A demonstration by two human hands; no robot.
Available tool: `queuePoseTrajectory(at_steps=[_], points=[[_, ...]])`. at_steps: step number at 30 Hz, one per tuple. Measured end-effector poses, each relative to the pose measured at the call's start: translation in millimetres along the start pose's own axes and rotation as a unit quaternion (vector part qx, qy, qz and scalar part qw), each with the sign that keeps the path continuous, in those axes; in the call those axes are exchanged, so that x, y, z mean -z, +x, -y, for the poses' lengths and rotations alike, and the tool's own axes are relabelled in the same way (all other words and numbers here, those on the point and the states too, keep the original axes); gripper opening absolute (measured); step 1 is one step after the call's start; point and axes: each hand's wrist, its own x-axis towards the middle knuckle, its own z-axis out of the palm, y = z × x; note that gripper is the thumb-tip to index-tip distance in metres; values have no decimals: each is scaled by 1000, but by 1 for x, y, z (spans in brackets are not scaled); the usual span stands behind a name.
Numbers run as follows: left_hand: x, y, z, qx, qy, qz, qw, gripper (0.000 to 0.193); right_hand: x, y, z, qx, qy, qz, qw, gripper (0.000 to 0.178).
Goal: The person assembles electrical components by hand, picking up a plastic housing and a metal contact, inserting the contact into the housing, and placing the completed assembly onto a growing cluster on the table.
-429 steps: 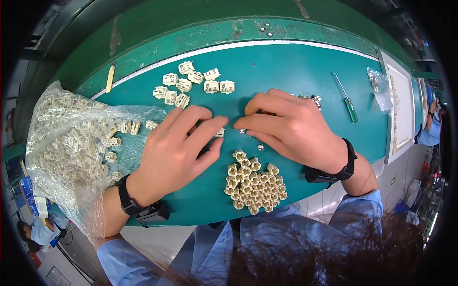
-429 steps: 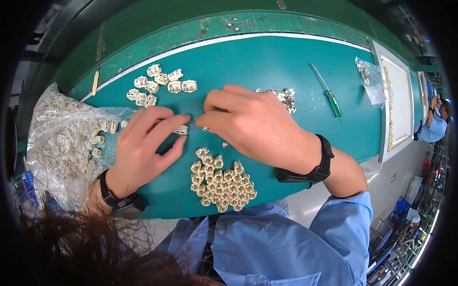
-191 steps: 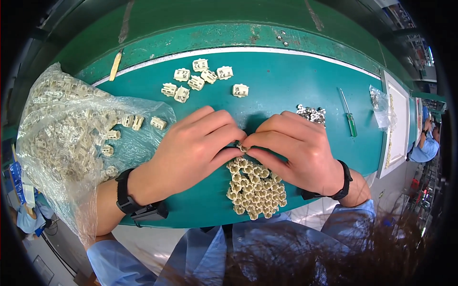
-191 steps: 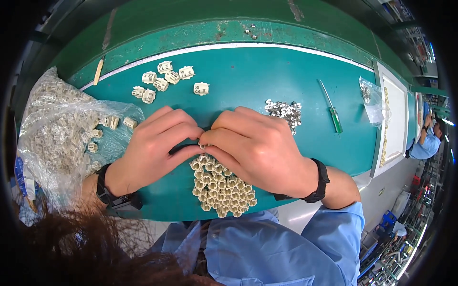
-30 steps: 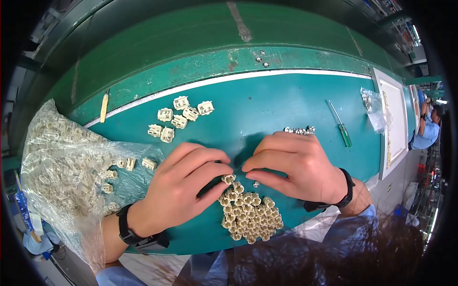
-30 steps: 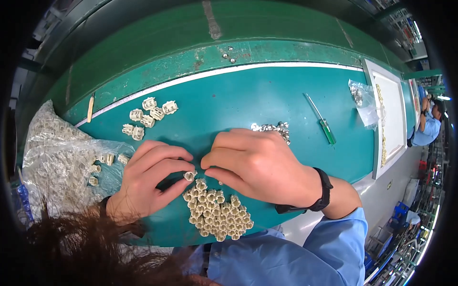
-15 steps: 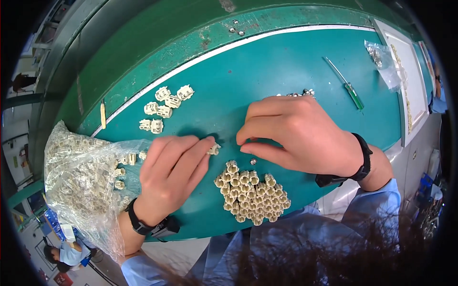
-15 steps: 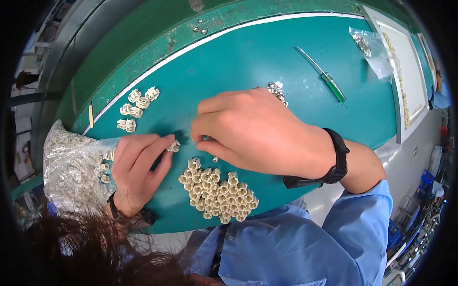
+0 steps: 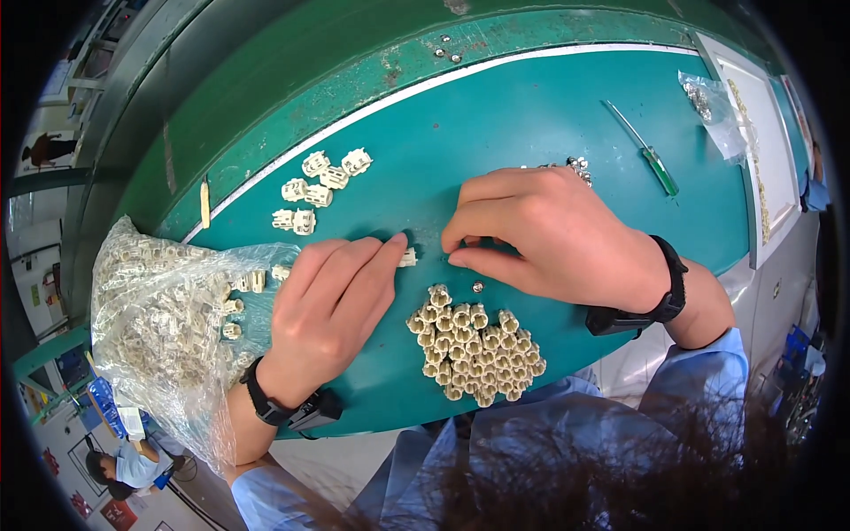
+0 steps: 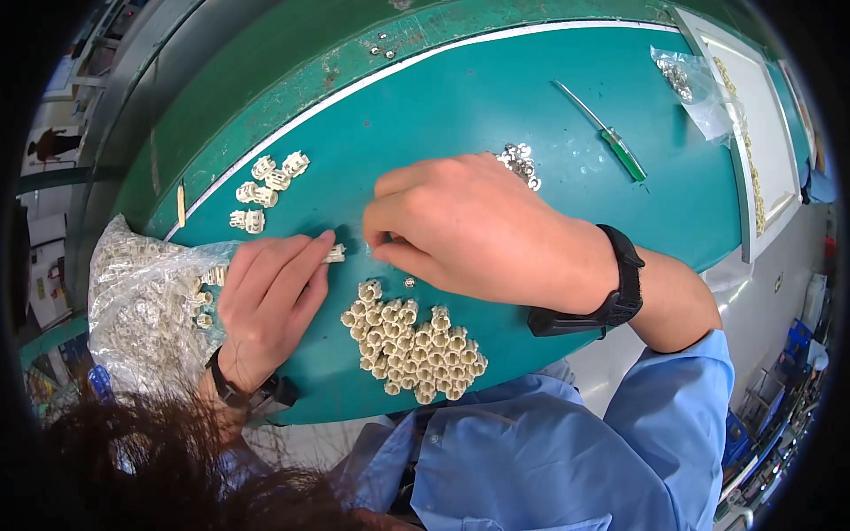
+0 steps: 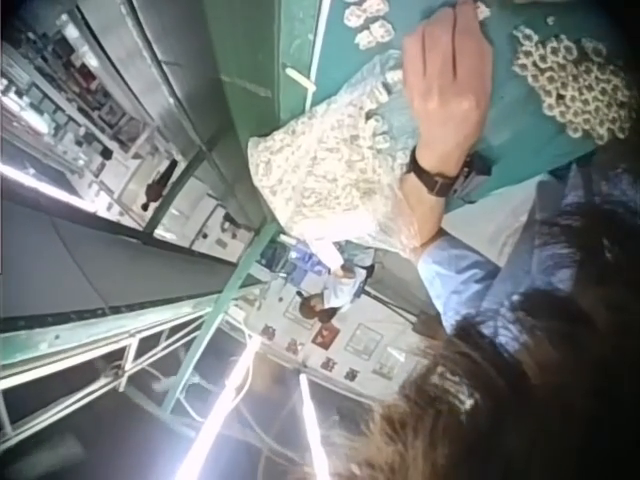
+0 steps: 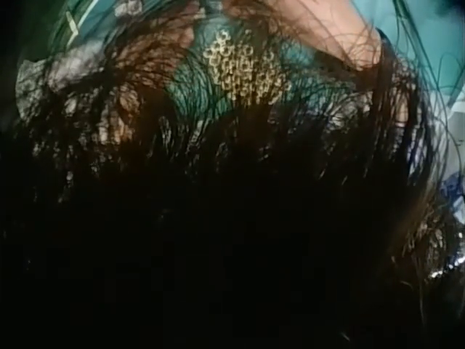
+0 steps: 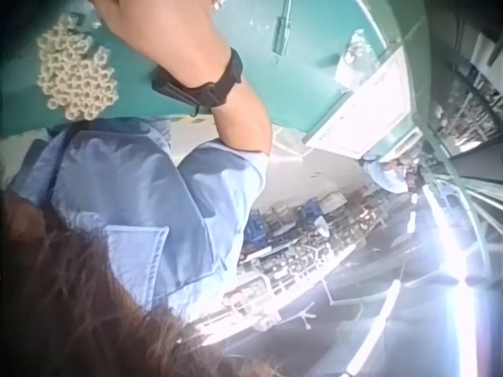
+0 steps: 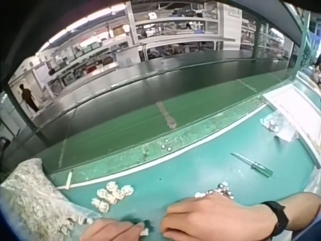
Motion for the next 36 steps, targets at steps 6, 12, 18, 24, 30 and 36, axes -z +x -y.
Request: queuePoseTrajectory(at_steps=[6,12,18,24,30,36], points=[[-4,0,1,3,-8,1,1000,47,-14,5,7,26,-6,-30,999,11],[-3,2,-2,32,-25,-4,999,44,-17,6,2,31,-10,-38,999,11],[-4,2,2,15,-10,8,1000,43,-7,8,-3,8,-36,-53,998,11],[-6,-1,5,46,-50,-6,998,35,-11,11,-1,32,-53,-73,995,14],[-3,0,1,64,-56,-4,996,32,-22,18,0,43,-74,-66,994,19],[-5,-7,5,64,-118,-2,991,35,-18,17,0,46,-95,-37,994,24]])
